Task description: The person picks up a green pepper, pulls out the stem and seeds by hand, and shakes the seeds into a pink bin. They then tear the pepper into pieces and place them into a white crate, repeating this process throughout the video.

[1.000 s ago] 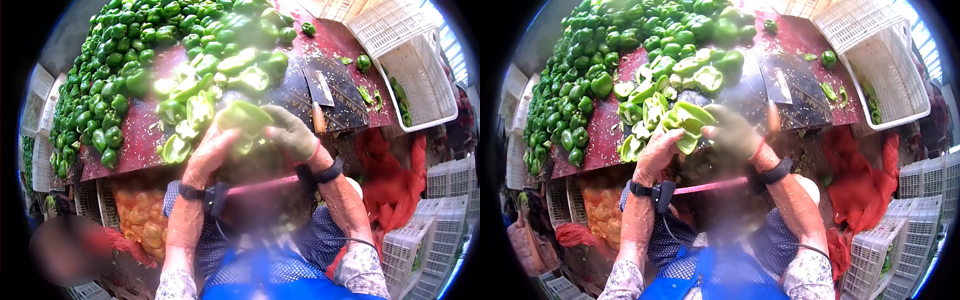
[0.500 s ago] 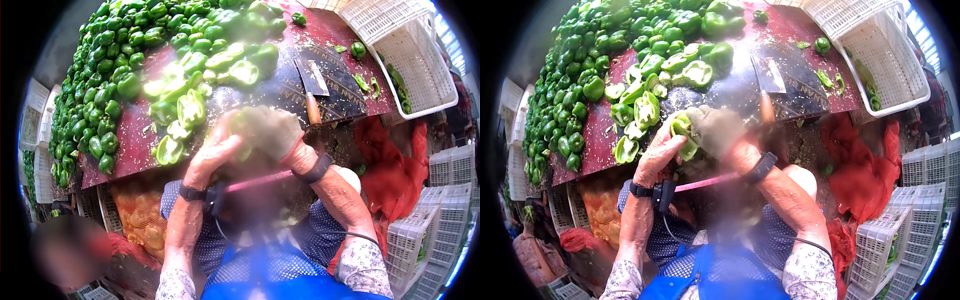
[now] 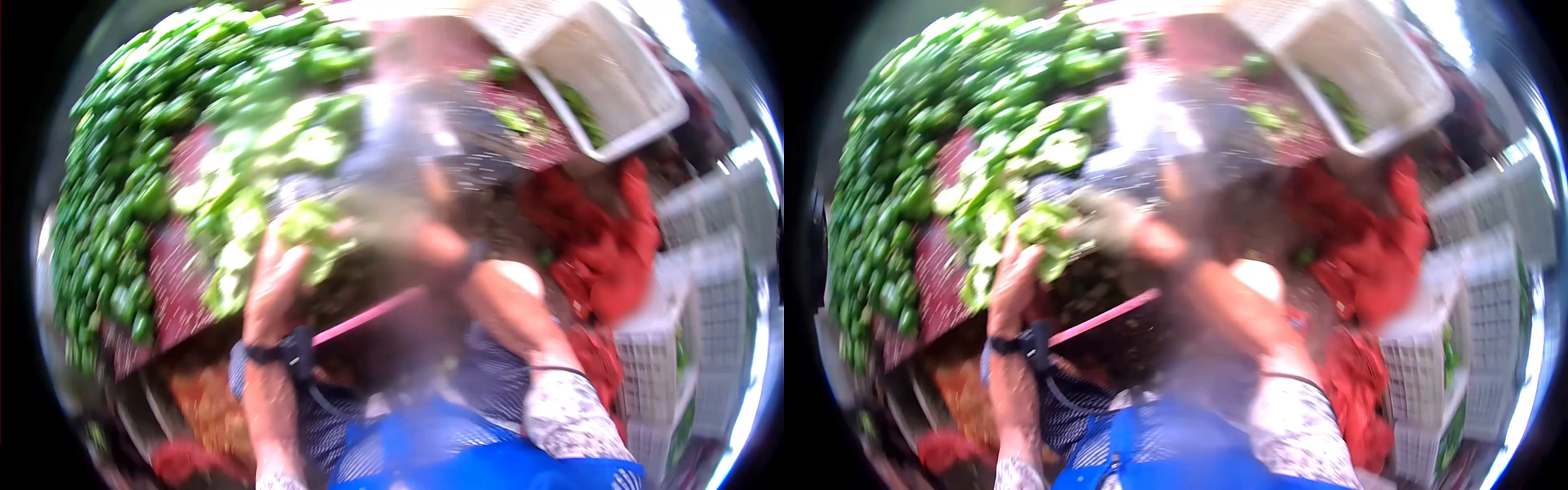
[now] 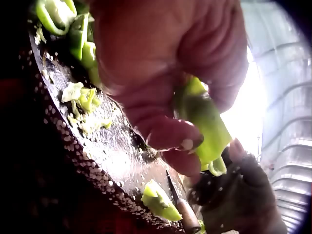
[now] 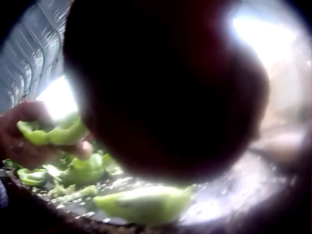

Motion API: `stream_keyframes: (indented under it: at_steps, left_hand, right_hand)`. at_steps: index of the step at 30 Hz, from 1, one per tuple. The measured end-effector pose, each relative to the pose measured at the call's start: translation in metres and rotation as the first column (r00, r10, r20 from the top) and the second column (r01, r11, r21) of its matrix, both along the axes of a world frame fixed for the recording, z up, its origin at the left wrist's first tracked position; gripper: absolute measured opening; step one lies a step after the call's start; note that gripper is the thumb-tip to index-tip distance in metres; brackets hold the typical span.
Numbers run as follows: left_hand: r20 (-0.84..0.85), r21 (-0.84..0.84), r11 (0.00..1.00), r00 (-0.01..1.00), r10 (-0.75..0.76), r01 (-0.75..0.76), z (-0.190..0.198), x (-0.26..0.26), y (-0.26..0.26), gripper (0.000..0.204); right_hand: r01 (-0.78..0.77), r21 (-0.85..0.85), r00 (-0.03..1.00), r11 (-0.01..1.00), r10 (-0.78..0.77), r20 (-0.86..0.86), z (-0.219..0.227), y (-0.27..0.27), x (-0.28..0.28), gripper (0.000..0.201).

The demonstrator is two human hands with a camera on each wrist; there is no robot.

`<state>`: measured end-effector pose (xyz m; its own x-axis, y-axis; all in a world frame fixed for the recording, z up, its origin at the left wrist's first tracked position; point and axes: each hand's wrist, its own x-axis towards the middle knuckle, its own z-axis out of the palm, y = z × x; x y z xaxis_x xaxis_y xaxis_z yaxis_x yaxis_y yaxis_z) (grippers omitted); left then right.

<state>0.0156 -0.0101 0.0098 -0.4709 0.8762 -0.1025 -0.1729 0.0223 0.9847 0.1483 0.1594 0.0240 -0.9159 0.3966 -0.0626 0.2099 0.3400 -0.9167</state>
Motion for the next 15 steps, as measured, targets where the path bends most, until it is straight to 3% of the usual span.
stream_keyframes:
  at_steps: [1, 2, 3, 4, 5, 6, 7, 8, 9, 10, 11, 12, 13, 15]
  left_hand:
    - [-0.011, 0.035, 0.999, 0.999, -0.032, 0.033, -0.009, 0.002, 0.007, 0.052]
    - [-0.011, 0.049, 0.997, 0.998, -0.064, 0.064, -0.014, 0.004, 0.009, 0.051]
    - [-0.013, -0.118, 0.987, 0.994, -0.113, 0.111, -0.002, 0.004, 0.007, 0.053]
    - [-0.019, -0.051, 0.997, 0.998, -0.06, 0.059, -0.002, 0.012, 0.013, 0.055]
    - [-0.034, -0.066, 0.991, 0.992, -0.121, 0.119, -0.006, 0.005, 0.012, 0.057]
    - [-0.058, 0.064, 0.997, 0.998, -0.029, 0.032, -0.018, 0.006, 0.013, 0.058]
    - [-0.066, 0.093, 0.993, 0.996, -0.065, 0.071, -0.016, 0.004, 0.013, 0.059]
    - [-0.066, 0.084, 0.993, 0.995, -0.071, 0.077, -0.019, 0.0, 0.014, 0.06]
    - [-0.065, 0.078, 0.994, 0.995, -0.072, 0.077, -0.02, -0.002, 0.013, 0.06]
    - [-0.075, 0.06, 0.994, 0.994, -0.086, 0.09, -0.02, -0.003, 0.011, 0.059]
    - [-0.097, 0.065, 0.991, 0.989, -0.112, 0.119, -0.02, -0.003, 0.013, 0.058]
    - [-0.122, 0.07, 0.99, 0.986, -0.115, 0.124, -0.024, -0.005, 0.012, 0.058]
    - [-0.151, 0.073, 0.993, 0.985, -0.078, 0.09, -0.026, -0.011, 0.002, 0.058]
    - [-0.23, -0.001, 1.0, 0.973, 0.011, -0.012, 0.002, 0.008, -0.01, 0.061]
  right_hand:
    - [-0.127, 0.011, 0.986, 0.992, 0.127, -0.103, -0.035, 0.001, -0.007, 0.047]
    - [-0.086, 0.028, 0.986, 0.996, 0.089, -0.144, -0.044, -0.005, -0.01, 0.042]
    - [-0.046, 0.031, 0.989, 0.998, 0.05, -0.138, -0.032, -0.005, -0.002, 0.039]
    - [0.04, -0.09, 0.983, 0.995, -0.055, -0.173, -0.03, -0.003, 0.0, 0.036]
    - [0.103, -0.211, 0.965, 0.972, -0.15, -0.216, -0.026, 0.004, 0.01, 0.033]
    - [0.197, -0.315, 0.947, 0.928, -0.264, -0.185, -0.01, 0.015, 0.031, 0.03]
    - [0.271, -0.423, 0.92, 0.865, -0.361, -0.149, 0.006, 0.027, 0.05, 0.028]
    - [0.225, -0.601, 0.833, 0.767, -0.472, -0.29, 0.004, 0.046, 0.066, 0.021]
    - [0.326, -0.698, 0.73, 0.638, -0.639, -0.243, 0.018, 0.056, 0.096, 0.016]
    - [0.489, -0.277, 0.771, 0.827, -0.558, -0.306, 0.04, 0.053, 0.146, 0.022]
    - [0.608, 0.45, 0.786, 0.654, -0.577, -0.222, 0.064, 0.048, 0.196, 0.029]
    - [0.551, 0.793, 0.691, 0.26, -0.675, -0.259, 0.088, 0.043, 0.245, 0.038]
    - [0.57, 0.806, 0.637, 0.158, -0.705, -0.312, 0.085, 0.06, 0.303, 0.035]
    - [0.742, 0.636, 0.521, 0.213, -0.78, -0.346, 0.071, 0.075, 0.434, 0.037]
